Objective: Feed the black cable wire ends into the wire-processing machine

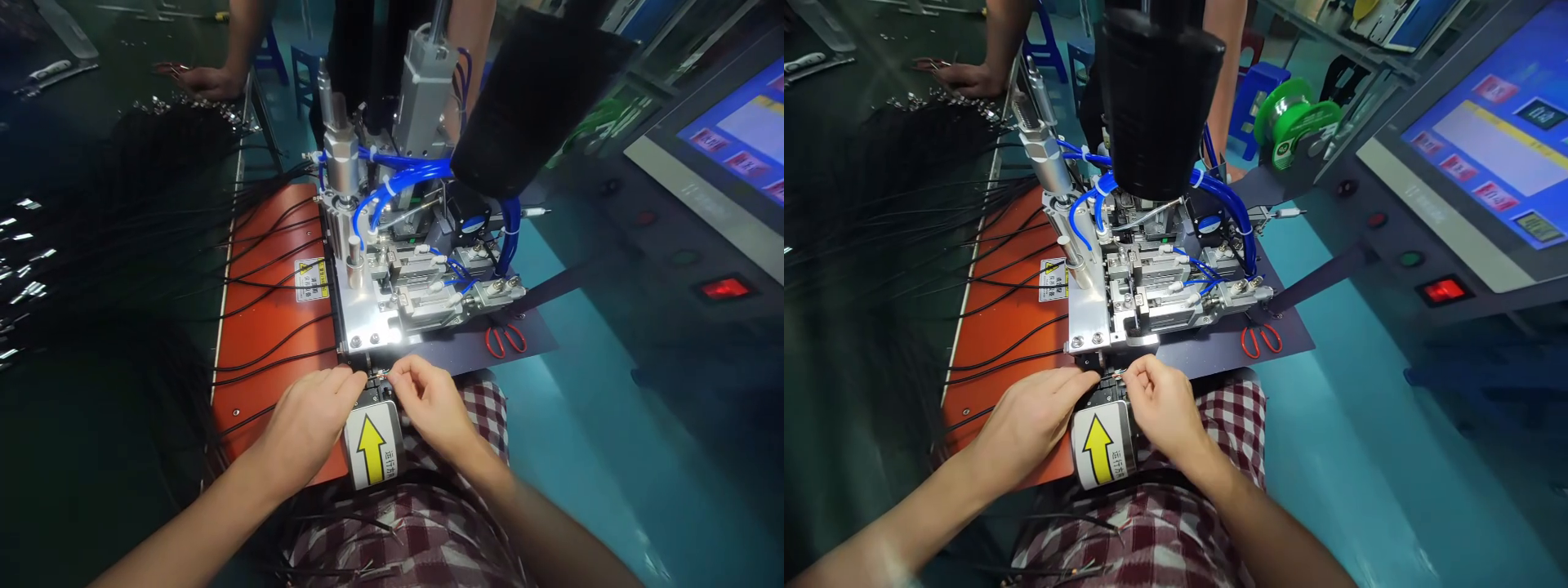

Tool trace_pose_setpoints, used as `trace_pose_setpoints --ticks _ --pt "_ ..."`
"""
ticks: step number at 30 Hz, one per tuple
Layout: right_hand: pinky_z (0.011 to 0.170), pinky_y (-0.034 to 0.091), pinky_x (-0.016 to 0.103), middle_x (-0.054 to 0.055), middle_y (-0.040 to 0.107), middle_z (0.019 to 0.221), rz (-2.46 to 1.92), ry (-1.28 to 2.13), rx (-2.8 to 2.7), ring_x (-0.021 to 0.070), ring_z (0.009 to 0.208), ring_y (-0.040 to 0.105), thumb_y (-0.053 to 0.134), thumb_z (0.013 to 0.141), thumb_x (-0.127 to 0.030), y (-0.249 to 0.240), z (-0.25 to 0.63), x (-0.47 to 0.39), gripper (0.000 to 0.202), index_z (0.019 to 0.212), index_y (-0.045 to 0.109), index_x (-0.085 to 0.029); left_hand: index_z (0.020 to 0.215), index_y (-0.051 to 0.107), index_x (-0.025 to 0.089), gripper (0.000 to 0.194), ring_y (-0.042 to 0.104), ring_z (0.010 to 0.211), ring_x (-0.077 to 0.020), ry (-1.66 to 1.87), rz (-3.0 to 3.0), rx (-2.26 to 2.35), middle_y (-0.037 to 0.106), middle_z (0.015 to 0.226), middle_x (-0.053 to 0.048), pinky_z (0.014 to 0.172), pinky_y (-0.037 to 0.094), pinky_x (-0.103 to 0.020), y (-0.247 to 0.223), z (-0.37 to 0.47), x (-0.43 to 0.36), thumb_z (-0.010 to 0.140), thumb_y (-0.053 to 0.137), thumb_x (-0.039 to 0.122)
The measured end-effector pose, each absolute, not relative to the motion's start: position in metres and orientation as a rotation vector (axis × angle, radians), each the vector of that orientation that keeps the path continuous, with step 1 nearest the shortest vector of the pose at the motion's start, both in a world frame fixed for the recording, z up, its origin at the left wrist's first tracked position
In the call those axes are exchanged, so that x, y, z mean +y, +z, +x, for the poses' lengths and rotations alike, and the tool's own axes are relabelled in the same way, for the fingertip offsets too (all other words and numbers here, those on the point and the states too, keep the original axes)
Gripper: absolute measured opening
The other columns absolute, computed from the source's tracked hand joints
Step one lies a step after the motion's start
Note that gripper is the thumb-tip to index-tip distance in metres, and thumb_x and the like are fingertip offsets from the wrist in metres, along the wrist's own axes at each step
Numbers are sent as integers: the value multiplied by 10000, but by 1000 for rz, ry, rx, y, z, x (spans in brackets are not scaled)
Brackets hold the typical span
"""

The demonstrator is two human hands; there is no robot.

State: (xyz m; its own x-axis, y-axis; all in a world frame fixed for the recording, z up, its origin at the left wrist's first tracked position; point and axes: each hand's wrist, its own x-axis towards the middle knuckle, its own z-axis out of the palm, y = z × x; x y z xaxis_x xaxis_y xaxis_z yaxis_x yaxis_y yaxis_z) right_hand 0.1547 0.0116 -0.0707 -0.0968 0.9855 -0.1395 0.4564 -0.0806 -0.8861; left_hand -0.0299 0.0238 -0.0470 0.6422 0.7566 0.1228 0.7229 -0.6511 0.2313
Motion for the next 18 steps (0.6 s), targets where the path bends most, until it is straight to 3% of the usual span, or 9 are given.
trace_pose_setpoints --ticks 4,7,13,18 --pt "465 291 233 -43 398 577 -1483 1396 -1392 110 494 346 477 875 -314 -79 156 11 189 729 498 -196 963 618 131 222 613 693 -215 299 2699 1226 657 818 -65 573 484 -320 -47 -30 23 844 446 56" --pt "496 305 239 -40 417 589 -1467 1353 -1436 109 518 358 501 864 -300 -79 157 12 177 723 515 -195 974 616 130 219 607 683 -215 290 2698 1225 648 793 -57 568 482 -323 -46 -30 23 846 452 62" --pt "418 256 221 -56 438 514 -1420 1719 -1102 85 425 341 561 798 -381 -87 162 22 227 712 511 -177 969 623 122 233 614 710 -226 289 2690 1237 656 843 -77 584 493 -335 -45 -29 23 834 452 39" --pt "445 321 227 -37 501 562 -1421 1605 -1065 93 450 421 536 825 -418 -92 158 20 259 769 551 -166 967 623 125 231 601 710 -220 262 2676 1241 643 831 -71 593 485 -332 -45 -31 22 851 436 55"
